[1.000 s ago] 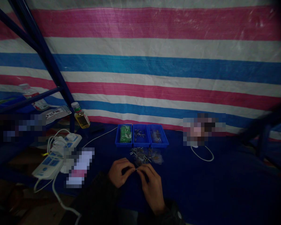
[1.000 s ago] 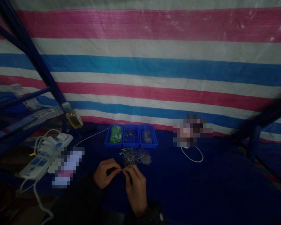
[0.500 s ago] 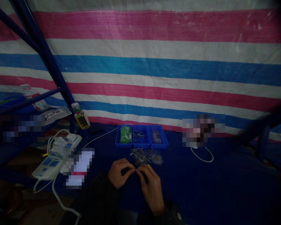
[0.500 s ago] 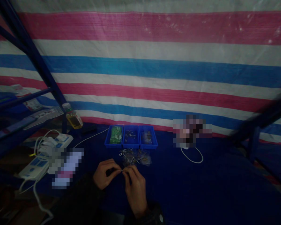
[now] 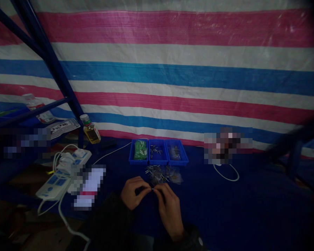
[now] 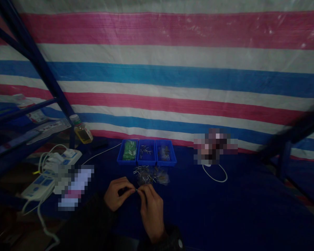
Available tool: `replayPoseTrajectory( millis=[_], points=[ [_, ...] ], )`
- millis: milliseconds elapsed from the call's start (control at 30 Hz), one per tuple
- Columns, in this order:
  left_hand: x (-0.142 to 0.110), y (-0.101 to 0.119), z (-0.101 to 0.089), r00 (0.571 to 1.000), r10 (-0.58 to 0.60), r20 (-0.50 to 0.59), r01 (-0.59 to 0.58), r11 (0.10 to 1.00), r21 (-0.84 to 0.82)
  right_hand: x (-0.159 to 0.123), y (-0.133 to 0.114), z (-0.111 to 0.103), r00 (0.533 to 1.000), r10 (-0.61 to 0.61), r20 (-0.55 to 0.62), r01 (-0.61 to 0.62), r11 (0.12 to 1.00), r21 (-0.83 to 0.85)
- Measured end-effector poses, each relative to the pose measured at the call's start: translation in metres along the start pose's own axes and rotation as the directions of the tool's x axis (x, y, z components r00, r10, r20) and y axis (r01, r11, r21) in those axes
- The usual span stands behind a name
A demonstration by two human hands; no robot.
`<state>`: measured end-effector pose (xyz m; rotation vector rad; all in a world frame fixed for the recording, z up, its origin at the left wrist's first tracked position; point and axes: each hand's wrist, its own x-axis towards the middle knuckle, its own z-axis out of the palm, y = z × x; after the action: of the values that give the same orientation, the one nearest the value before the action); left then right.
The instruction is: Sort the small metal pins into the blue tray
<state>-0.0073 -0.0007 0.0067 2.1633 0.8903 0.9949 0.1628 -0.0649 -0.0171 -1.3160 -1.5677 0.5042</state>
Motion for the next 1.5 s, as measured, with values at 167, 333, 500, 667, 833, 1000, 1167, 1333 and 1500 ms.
replayPoseTrajectory(
  millis=[167, 333, 500, 667, 833, 1000, 1167, 1333, 1500],
  points=[
    [0.0007, 0.0020, -0.0013, 1.000, 0.000, -0.010, 0.000, 1.000, -0.010, -0.0011, 0.0006, -0.0001, 0.999, 0.038, -0.001, -0.038, 0.999, -0.015],
    [0.0000, -0.0001, -0.0009, 1.000, -0.001, -0.019, 0.000, 1.000, -0.014, -0.0016, 0.0025, 0.0005, 0.998, 0.054, -0.040, -0.054, 0.998, -0.022],
    [-0.0003, -0.0015, -0.0009, 0.999, -0.006, -0.041, 0.006, 1.000, -0.018, -0.0009, 0.0025, -0.0018, 0.994, 0.081, -0.077, -0.082, 0.997, -0.009],
    [0.0000, -0.0006, -0.0023, 0.997, -0.055, -0.045, 0.055, 0.998, -0.003, -0.0007, 0.0028, -0.0045, 0.989, 0.077, -0.128, -0.075, 0.997, 0.022],
    [0.0001, -0.0008, -0.0022, 0.997, -0.062, -0.040, 0.062, 0.998, 0.004, -0.0019, 0.0030, -0.0041, 0.993, 0.052, -0.107, -0.046, 0.997, 0.056],
    [0.0014, 0.0019, -0.0029, 0.997, -0.064, -0.036, 0.064, 0.998, -0.002, -0.0020, 0.0012, -0.0039, 0.996, 0.036, -0.084, -0.030, 0.997, 0.074],
    [0.0022, 0.0044, -0.0040, 0.997, -0.081, -0.017, 0.081, 0.997, 0.015, -0.0005, 0.0011, -0.0030, 0.998, 0.020, -0.061, -0.016, 0.998, 0.067],
    [0.0011, 0.0033, -0.0034, 0.997, -0.077, 0.006, 0.077, 0.997, 0.023, 0.0011, -0.0004, -0.0037, 0.998, 0.003, -0.066, 0.001, 0.999, 0.046],
    [0.0007, 0.0009, -0.0020, 0.999, -0.027, 0.024, 0.027, 1.000, 0.014, 0.0006, 0.0008, -0.0033, 1.000, 0.018, -0.026, -0.016, 0.999, 0.046]
  ],
)
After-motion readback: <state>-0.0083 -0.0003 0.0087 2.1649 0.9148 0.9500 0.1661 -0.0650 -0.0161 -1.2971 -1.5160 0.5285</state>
